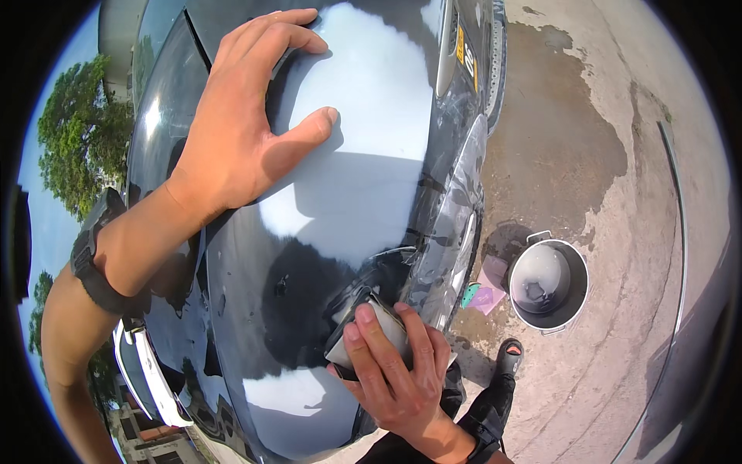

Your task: Preparing a car panel by wet sanding with sandpaper and a sanding block.

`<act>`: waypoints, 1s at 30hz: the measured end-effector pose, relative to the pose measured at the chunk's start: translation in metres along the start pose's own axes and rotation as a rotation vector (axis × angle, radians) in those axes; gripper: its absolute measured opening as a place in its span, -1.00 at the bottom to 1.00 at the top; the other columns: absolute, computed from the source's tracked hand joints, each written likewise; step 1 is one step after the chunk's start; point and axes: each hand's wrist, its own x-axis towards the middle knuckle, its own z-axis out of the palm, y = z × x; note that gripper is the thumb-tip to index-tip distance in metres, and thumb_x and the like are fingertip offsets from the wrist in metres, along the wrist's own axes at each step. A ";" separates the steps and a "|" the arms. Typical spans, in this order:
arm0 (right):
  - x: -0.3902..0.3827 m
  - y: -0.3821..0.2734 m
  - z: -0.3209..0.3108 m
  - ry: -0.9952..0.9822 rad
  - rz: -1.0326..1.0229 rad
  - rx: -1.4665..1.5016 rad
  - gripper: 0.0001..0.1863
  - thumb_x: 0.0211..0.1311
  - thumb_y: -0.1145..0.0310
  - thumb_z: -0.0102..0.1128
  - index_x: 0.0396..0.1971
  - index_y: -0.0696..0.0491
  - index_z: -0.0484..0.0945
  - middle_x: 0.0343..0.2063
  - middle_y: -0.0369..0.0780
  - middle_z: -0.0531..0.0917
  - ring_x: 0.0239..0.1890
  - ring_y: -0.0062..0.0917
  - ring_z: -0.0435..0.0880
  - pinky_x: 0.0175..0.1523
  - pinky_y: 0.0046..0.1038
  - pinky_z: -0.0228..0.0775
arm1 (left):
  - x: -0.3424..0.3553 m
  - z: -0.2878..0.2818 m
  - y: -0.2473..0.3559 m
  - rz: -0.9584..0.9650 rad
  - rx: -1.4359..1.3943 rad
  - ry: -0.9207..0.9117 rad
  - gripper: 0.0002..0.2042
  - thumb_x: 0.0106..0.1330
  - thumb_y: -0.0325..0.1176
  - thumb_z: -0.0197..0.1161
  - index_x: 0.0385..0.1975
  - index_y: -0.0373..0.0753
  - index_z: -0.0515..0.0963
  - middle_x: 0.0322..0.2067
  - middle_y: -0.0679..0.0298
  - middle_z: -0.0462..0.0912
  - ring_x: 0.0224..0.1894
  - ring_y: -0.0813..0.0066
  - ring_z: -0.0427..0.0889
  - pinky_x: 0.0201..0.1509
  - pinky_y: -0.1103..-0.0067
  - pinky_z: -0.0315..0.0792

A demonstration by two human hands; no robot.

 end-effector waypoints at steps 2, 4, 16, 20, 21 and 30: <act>-0.008 -0.004 0.000 0.027 0.017 -0.006 -0.38 0.22 0.01 0.47 0.13 0.13 0.61 0.20 -0.07 0.63 0.12 0.10 0.59 0.07 0.00 0.40 | -0.005 0.003 0.004 -0.028 -0.007 0.004 -0.49 0.08 -0.22 0.41 0.05 -0.22 0.50 0.31 0.07 0.47 0.39 -0.09 0.31 0.48 0.17 0.22; -0.013 -0.007 -0.001 0.010 0.057 0.008 -0.40 0.22 0.03 0.46 0.13 0.13 0.61 0.21 -0.08 0.62 0.13 0.09 0.59 0.07 0.02 0.39 | -0.003 0.008 0.009 -0.064 -0.022 0.006 -0.50 0.05 -0.29 0.43 0.03 -0.23 0.49 0.30 0.06 0.48 0.38 -0.11 0.32 0.48 0.17 0.21; 0.010 -0.011 0.000 0.013 0.052 0.013 -0.47 0.12 0.09 0.52 0.04 0.05 0.66 0.22 -0.22 0.64 0.09 -0.02 0.62 0.07 -0.11 0.34 | -0.005 0.004 0.001 -0.044 -0.031 0.007 -0.49 0.08 -0.21 0.40 0.05 -0.24 0.50 0.31 0.02 0.46 0.41 -0.16 0.28 0.49 0.11 0.19; -0.016 -0.015 -0.002 0.012 0.094 0.007 -0.44 0.13 0.11 0.51 0.08 0.08 0.65 0.24 -0.21 0.62 0.10 0.01 0.60 0.08 -0.09 0.33 | 0.000 0.005 0.006 -0.054 -0.012 0.018 -0.50 0.05 -0.30 0.43 0.04 -0.23 0.49 0.30 0.03 0.47 0.39 -0.14 0.30 0.49 0.14 0.21; -0.005 -0.008 0.003 0.028 0.087 0.002 -0.44 0.13 0.11 0.51 0.08 0.08 0.65 0.24 -0.21 0.62 0.10 0.01 0.60 0.08 -0.09 0.33 | -0.001 0.012 0.007 -0.073 -0.029 0.014 -0.50 0.05 -0.31 0.43 0.04 -0.23 0.50 0.29 0.05 0.48 0.40 -0.13 0.30 0.49 0.13 0.21; 0.006 -0.010 0.002 0.009 0.082 -0.015 -0.45 0.15 0.08 0.48 0.09 0.06 0.66 0.23 -0.21 0.63 0.11 0.01 0.59 0.05 -0.10 0.35 | -0.006 0.007 0.005 -0.083 -0.029 0.003 -0.51 0.07 -0.29 0.41 0.03 -0.26 0.49 0.29 0.02 0.46 0.40 -0.18 0.28 0.48 0.11 0.21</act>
